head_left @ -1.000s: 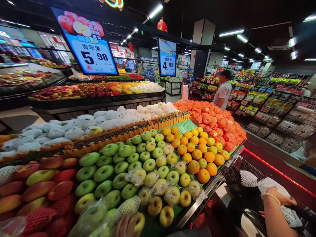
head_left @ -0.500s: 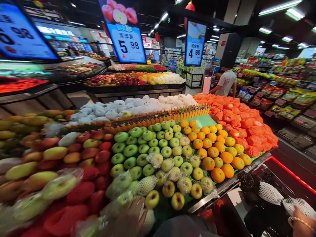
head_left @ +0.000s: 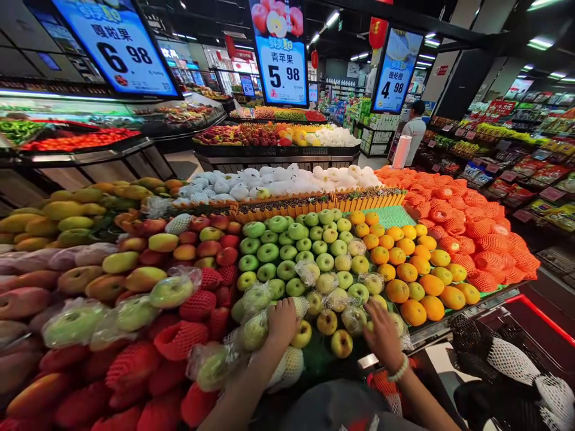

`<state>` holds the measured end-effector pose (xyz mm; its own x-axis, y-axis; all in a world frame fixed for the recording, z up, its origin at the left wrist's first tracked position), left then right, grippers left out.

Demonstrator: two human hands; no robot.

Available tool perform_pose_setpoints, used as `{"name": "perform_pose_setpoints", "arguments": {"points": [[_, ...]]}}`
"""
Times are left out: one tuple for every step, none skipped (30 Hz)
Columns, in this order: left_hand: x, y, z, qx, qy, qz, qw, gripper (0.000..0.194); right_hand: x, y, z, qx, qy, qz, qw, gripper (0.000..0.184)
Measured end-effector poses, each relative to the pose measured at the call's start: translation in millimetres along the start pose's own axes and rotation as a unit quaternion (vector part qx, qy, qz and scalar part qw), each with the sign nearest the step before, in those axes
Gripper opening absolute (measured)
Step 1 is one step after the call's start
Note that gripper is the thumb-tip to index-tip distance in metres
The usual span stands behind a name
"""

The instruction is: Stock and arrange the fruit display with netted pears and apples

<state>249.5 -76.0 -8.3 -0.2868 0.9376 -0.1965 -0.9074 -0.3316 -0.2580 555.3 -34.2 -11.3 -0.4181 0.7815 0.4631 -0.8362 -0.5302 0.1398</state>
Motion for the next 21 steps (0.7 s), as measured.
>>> {"name": "perform_pose_setpoints", "arguments": {"points": [[8.4,-2.1,-2.6,-0.002,0.004,0.015,1.000,0.045,2.2,18.8,-16.7,-0.007,0.031,0.001,0.999,0.051],[15.9,-3.3,-4.5,-0.004,0.005,0.024,1.000,0.047,3.8,30.2,-29.1,-0.017,0.050,-0.013,0.999,0.052],[22.0,-3.3,-5.9,-0.009,0.007,0.030,0.999,0.049,4.9,35.4,-38.0,-0.027,0.063,-0.035,0.997,0.054],[26.5,-2.3,-6.2,-0.014,0.009,0.034,0.999,0.051,5.5,36.0,-43.6,-0.034,0.070,-0.058,0.995,0.058],[28.9,-0.6,-5.1,-0.021,0.008,0.035,0.999,0.052,5.5,33.8,-46.2,-0.034,0.073,-0.079,0.994,0.061],[29.1,1.4,-2.7,-0.027,0.005,0.035,0.999,0.053,5.3,30.6,-46.0,-0.025,0.074,-0.094,0.993,0.063],[27.0,3.5,0.7,-0.031,0.001,0.033,0.999,0.053,4.9,27.9,-43.1,-0.003,0.071,-0.103,0.992,0.063],[22.9,5.2,5.3,-0.038,-0.009,0.029,0.999,0.053,4.6,26.7,-37.6,0.030,0.066,-0.110,0.991,0.062],[16.8,5.8,10.9,-0.056,-0.029,0.019,0.998,0.053,4.5,27.8,-30.2,0.074,0.060,-0.113,0.989,0.059],[9.1,4.9,17.3,-0.089,-0.056,0.000,0.994,0.053,4.7,31.8,-21.5,0.128,0.055,-0.115,0.984,0.055],[-0.2,2.4,23.9,-0.137,-0.091,-0.027,0.986,0.053,5.4,38.8,-12.6,0.188,0.055,-0.116,0.974,0.050],[-11.0,-1.5,30.4,-0.193,-0.128,-0.061,0.971,0.054,6.4,48.4,-4.9,0.254,0.064,-0.119,0.958,0.046],[-22.7,-6.6,36.1,-0.249,-0.163,-0.099,0.950,0.056,7.5,60.1,0.7,0.324,0.081,-0.126,0.934,0.043],[-35.0,-12.9,40.5,-0.294,-0.193,-0.137,0.926,0.057,8.7,73.2,3.8,0.394,0.105,-0.139,0.902,0.044],[-47.1,-20.8,43.6,-0.319,-0.214,-0.173,0.907,0.058,9.8,86.8,4.6,0.463,0.129,-0.155,0.863,0.049],[-59.1,-29.8,46.3,-0.328,-0.233,-0.207,0.891,0.057,10.8,99.6,3.4,0.524,0.150,-0.174,0.820,0.055],[-70.8,-39.8,49.3,-0.328,-0.249,-0.243,0.878,0.057,11.8,109.9,0.9,0.576,0.162,-0.199,0.776,0.062],[-81.9,-50.4,52.5,-0.325,-0.258,-0.281,0.865,0.057,12.7,117.1,-2.6,0.621,0.164,-0.228,0.732,0.067],[-92.2,-61.0,55.9,-0.324,-0.257,-0.323,0.851,0.057,13.2,121.5,-7.0,0.659,0.163,-0.258,0.687,0.068],[-101.4,-70.1,59.8,-0.330,-0.249,-0.365,0.834,0.055,13.0,123.9,-11.8,0.694,0.162,-0.286,0.641,0.066],[-108.6,-76.4,64.3,-0.344,-0.238,-0.397,0.817,0.052,12.2,125.0,-16.2,0.725,0.166,-0.310,0.593,0.065]]}}
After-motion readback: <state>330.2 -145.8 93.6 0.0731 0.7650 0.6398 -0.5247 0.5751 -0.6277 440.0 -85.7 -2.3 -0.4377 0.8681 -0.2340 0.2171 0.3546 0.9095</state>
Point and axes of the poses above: each hand's wrist, its own x-axis towards the middle knuckle, its own z-axis out of the back of the hand, y = z × x, the point moved 7 cm from there along x, towards the middle knuckle, and after that the axes turned 13 degrees about -x, right-handed, at the moved point
